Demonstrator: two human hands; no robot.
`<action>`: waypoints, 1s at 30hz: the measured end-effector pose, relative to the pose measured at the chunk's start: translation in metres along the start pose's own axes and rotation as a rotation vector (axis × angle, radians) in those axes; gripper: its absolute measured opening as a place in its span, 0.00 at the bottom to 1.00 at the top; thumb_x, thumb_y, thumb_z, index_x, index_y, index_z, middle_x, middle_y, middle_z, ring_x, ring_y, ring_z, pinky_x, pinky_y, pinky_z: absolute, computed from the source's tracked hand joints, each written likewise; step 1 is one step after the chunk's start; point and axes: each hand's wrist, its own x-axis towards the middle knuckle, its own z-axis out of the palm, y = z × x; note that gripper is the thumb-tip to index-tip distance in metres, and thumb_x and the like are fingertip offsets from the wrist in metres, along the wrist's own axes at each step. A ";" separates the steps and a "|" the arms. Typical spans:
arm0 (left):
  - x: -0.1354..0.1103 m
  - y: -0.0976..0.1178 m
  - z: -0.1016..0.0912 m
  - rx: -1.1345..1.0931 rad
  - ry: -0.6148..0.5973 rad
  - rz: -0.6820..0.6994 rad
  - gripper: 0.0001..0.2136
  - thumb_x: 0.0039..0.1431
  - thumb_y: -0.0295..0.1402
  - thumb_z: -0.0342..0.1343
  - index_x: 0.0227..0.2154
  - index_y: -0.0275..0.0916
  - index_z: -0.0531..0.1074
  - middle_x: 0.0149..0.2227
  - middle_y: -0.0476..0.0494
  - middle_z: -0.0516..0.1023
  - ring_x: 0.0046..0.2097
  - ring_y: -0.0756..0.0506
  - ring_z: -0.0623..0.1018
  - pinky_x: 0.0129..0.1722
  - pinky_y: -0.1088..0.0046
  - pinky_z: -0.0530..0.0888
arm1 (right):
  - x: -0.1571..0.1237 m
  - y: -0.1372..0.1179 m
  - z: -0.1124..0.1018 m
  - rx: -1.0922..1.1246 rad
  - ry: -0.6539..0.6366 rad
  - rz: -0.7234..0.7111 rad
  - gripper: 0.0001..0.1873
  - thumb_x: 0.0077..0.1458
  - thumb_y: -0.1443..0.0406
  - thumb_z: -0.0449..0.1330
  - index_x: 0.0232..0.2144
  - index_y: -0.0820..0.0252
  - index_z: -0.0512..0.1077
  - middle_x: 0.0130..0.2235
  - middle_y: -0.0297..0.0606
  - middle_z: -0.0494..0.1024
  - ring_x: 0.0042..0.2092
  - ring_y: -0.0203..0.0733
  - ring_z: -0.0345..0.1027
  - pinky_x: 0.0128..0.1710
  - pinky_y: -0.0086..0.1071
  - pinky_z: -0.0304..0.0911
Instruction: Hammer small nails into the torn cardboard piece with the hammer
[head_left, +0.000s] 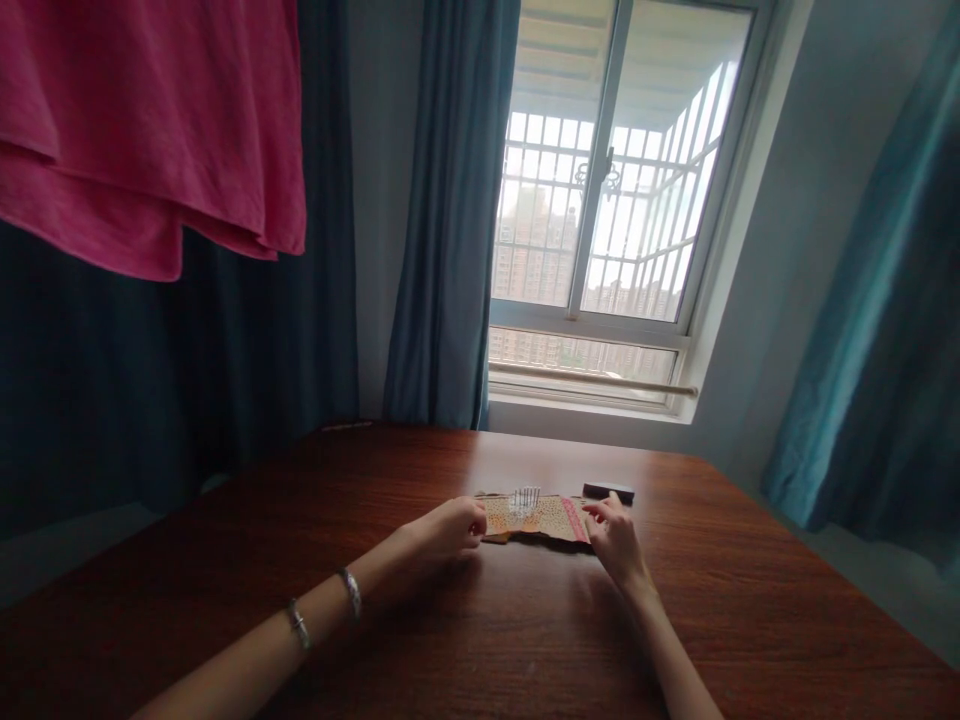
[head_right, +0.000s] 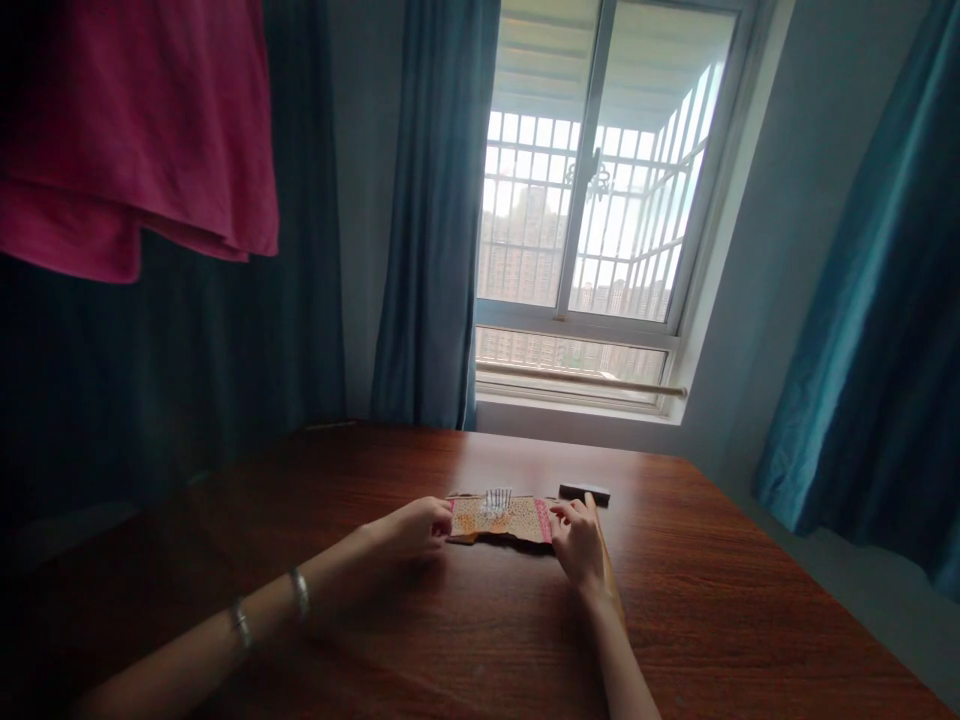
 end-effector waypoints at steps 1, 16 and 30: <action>0.003 0.003 0.005 -0.004 -0.027 0.023 0.06 0.38 0.34 0.61 0.17 0.36 0.74 0.22 0.47 0.73 0.25 0.50 0.70 0.27 0.76 0.66 | 0.000 -0.002 0.004 0.103 -0.017 0.005 0.12 0.50 0.64 0.54 0.30 0.58 0.77 0.35 0.42 0.77 0.39 0.46 0.69 0.39 0.35 0.64; 0.022 0.030 0.079 -0.157 0.023 0.061 0.13 0.47 0.40 0.57 0.26 0.34 0.78 0.23 0.44 0.76 0.25 0.48 0.72 0.24 0.77 0.65 | -0.014 -0.035 0.035 0.800 -0.289 0.159 0.17 0.40 0.53 0.65 0.28 0.61 0.79 0.26 0.39 0.78 0.25 0.38 0.67 0.18 0.26 0.58; 0.064 0.002 0.053 -0.397 0.456 -0.031 0.15 0.49 0.42 0.51 0.30 0.34 0.74 0.28 0.43 0.75 0.31 0.47 0.74 0.31 0.73 0.71 | 0.034 -0.003 0.058 0.594 -0.099 0.198 0.24 0.39 0.49 0.62 0.29 0.63 0.78 0.29 0.44 0.80 0.32 0.48 0.73 0.24 0.34 0.67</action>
